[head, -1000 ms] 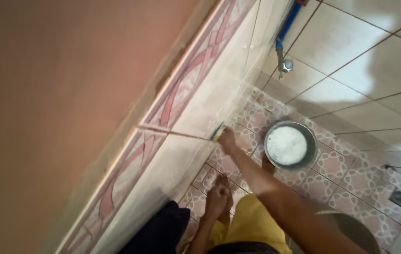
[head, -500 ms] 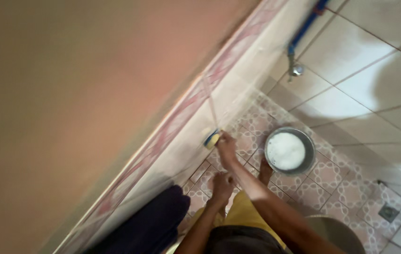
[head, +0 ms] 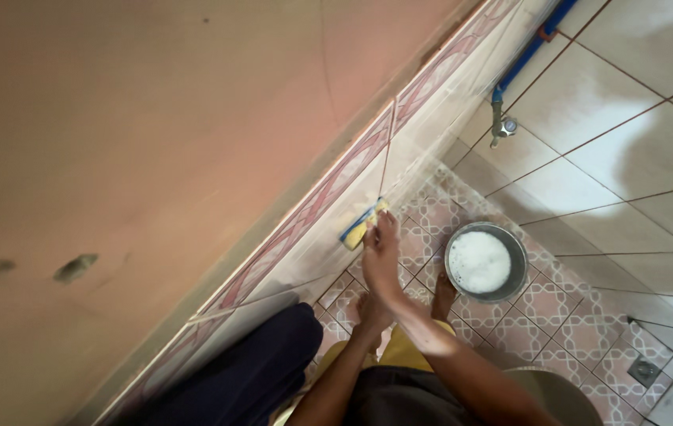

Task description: The person scrubs the bathroom wall tiles with a sponge and soapy water from a bucket.

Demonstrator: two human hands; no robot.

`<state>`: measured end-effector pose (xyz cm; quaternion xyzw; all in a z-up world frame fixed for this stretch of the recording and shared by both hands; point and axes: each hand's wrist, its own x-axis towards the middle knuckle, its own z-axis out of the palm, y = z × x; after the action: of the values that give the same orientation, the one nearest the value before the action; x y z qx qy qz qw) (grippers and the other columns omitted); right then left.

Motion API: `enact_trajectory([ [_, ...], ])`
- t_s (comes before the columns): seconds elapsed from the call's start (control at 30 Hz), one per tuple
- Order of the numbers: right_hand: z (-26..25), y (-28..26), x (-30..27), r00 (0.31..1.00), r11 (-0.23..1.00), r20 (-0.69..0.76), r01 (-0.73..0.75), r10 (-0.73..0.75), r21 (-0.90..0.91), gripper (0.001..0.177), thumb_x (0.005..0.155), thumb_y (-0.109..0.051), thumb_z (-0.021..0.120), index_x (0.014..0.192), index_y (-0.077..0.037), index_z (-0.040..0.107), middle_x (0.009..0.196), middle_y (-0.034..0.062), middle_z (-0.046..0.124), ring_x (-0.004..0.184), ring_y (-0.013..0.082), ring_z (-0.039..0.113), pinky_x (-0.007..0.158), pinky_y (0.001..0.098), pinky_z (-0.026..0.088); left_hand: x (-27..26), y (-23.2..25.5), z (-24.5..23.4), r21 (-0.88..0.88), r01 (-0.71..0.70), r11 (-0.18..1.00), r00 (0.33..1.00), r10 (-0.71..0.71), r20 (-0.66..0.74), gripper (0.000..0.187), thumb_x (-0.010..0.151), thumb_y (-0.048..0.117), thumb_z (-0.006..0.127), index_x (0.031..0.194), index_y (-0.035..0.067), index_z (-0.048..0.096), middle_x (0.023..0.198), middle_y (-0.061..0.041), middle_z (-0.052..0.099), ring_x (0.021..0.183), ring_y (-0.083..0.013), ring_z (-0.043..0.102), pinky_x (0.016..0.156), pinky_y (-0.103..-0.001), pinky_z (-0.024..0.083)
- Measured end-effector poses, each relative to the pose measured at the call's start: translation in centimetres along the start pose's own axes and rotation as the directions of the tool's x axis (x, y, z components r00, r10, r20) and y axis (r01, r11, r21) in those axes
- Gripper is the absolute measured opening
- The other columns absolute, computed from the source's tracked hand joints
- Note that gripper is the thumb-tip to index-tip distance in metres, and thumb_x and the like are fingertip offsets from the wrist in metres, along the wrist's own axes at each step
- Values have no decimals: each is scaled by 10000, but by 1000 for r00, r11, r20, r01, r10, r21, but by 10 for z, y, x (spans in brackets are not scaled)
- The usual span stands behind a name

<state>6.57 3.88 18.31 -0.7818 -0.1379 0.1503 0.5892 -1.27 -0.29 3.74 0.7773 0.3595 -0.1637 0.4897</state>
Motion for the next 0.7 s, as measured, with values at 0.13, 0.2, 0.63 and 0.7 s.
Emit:
enact_trajectory([
  [0.13,25,98,20,995,995,-60,80,-83,-55,419,1010,11,435,1415,106,485,1469,271,424,1324,352,463,1111,418,395,-10,9,-15,-30,60,998,998,-59,16,304,895,276,651,1137,94,686,1200,-175,683,1136,-369,639,978,-494,482],
  [0.2,34,151,38,988,995,-122,84,-90,-56,389,976,43,452,1348,88,558,1326,233,577,1196,303,569,1038,381,461,-15,12,-25,-45,87,995,996,-86,25,318,901,283,646,1159,99,681,1220,-172,678,1142,-367,643,978,-491,488],
  [0.63,9,37,9,998,998,-49,29,-27,55,399,938,44,482,1319,109,576,1444,292,497,1317,371,517,1108,421,432,8,-6,-10,-61,-7,998,1000,8,14,343,916,305,642,1183,91,669,1218,-173,686,1129,-366,663,946,-487,511],
  [0.7,5,14,-3,995,993,-23,96,-98,-71,397,981,17,520,1358,138,533,1485,343,426,1365,413,442,1142,461,372,11,-11,-6,-64,-47,997,999,48,7,338,916,301,641,1178,89,671,1207,-175,688,1120,-366,665,940,-487,513],
])
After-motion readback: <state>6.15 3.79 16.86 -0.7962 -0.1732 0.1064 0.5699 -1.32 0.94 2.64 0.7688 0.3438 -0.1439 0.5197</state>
